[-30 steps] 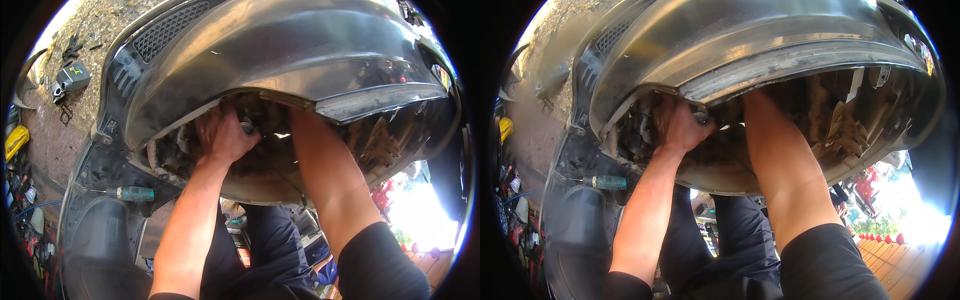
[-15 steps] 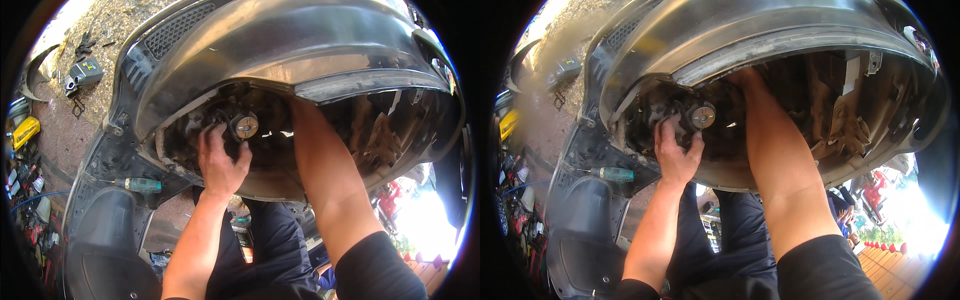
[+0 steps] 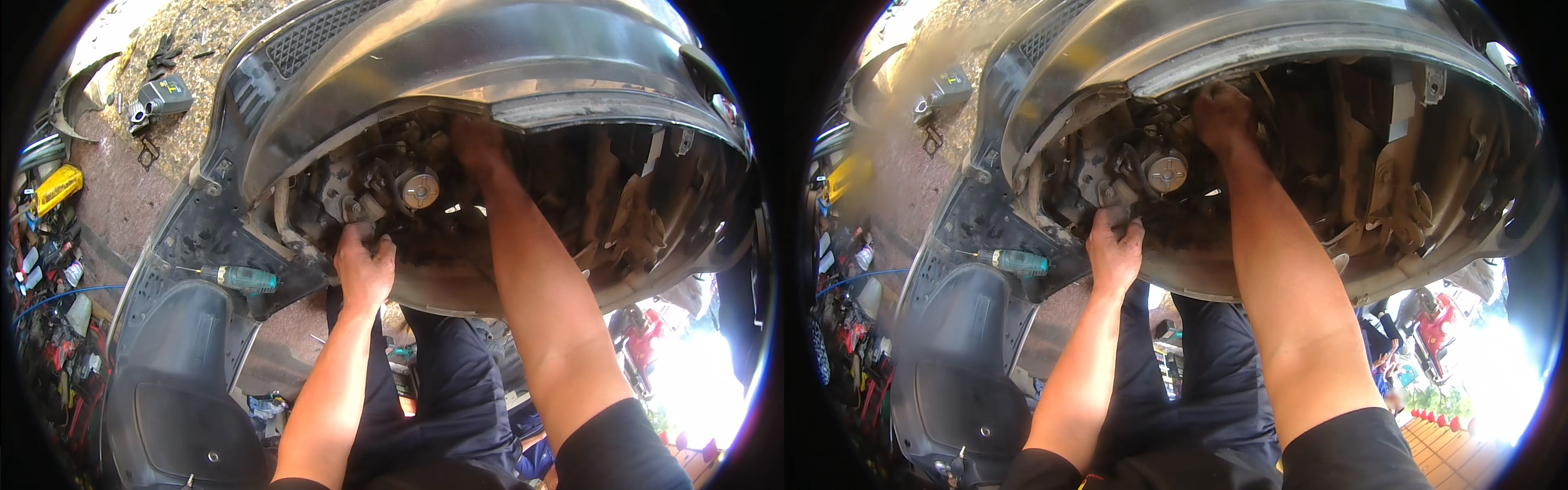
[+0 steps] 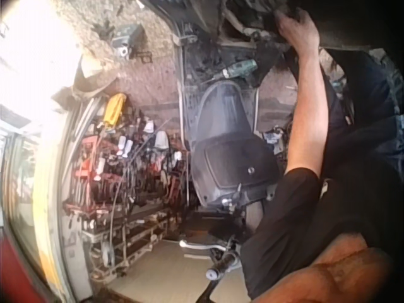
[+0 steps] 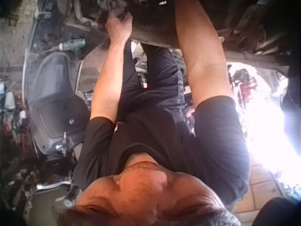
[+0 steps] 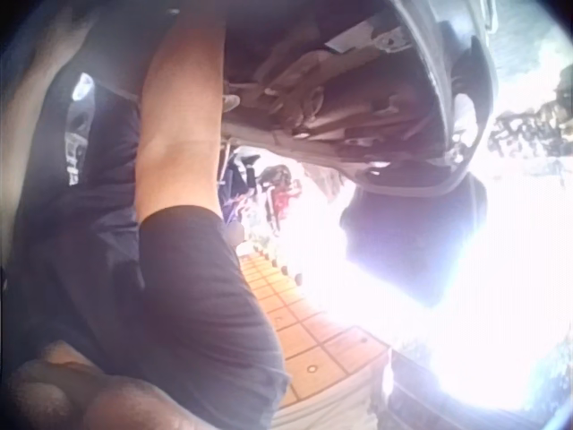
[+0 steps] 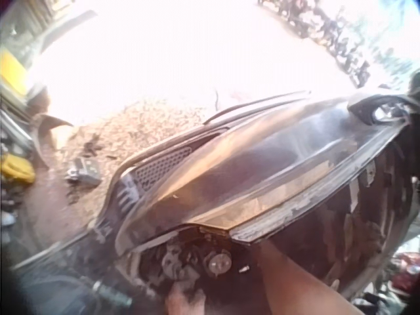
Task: The person removes a cylindrical car part from the wheel well, then installs a new part by hand and secures it with a cordless drill. They also connect a hose to the assembly and tighten additional fasteners.
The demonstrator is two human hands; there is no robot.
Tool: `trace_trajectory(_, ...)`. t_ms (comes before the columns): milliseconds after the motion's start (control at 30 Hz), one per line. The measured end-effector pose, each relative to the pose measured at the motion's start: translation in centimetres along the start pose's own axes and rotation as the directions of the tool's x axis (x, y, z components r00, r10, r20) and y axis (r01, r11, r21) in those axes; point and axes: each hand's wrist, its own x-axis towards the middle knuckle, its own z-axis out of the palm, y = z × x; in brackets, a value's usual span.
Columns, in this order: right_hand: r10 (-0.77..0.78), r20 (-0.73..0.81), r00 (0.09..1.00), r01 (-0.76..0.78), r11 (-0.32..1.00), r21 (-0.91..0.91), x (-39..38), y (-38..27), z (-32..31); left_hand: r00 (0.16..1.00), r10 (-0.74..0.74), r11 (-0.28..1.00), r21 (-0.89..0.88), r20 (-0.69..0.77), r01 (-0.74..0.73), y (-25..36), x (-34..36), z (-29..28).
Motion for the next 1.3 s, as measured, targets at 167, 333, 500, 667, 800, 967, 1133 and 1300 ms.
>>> trace_trajectory(167,-0.298,-0.485,0.822,0.364,0.93,0.047,-6.4,-3.2,-1.8,0.994,-0.11,0.99,-0.093,-0.007,0.109,0.0,-0.6,0.2)
trace_trajectory(333,-0.538,-0.055,0.841,0.537,0.816,0.213,-8.2,-5.5,-4.1,0.821,-0.423,0.5,-0.657,0.383,0.564,1.0,-0.9,2.8)
trace_trajectory(500,-0.672,0.341,0.658,0.717,0.697,-0.012,-5.7,-5.8,-3.2,0.622,-0.524,-0.162,-0.785,0.582,0.598,3.4,-0.7,7.4)
trace_trajectory(667,-0.722,0.44,0.534,0.814,0.58,-0.035,-3.6,-7.0,-1.5,0.685,-0.414,-0.535,-0.769,0.6,0.35,4.8,0.7,10.2)
trace_trajectory(800,-0.659,0.566,0.496,0.799,0.602,0.0,-3.0,-7.8,-1.6,0.775,-0.376,-0.682,-0.718,0.508,0.14,5.7,1.7,11.7)
trace_trajectory(967,-0.603,0.55,0.578,0.761,0.641,-0.098,-3.9,-8.2,-1.4,0.795,-0.375,-0.724,-0.686,0.477,0.07,6.7,2.9,11.4)
trace_trajectory(1133,-0.628,0.488,0.607,0.731,0.682,-0.033,-4.2,-7.9,-1.2,0.779,-0.448,-0.741,-0.669,0.439,-0.05,7.5,4.1,11.8)
trace_trajectory(1300,-0.677,0.441,0.59,0.758,0.652,-0.014,-4.1,-7.3,-0.9,0.802,-0.451,-0.697,-0.716,0.391,-0.043,7.3,4.4,12.4)
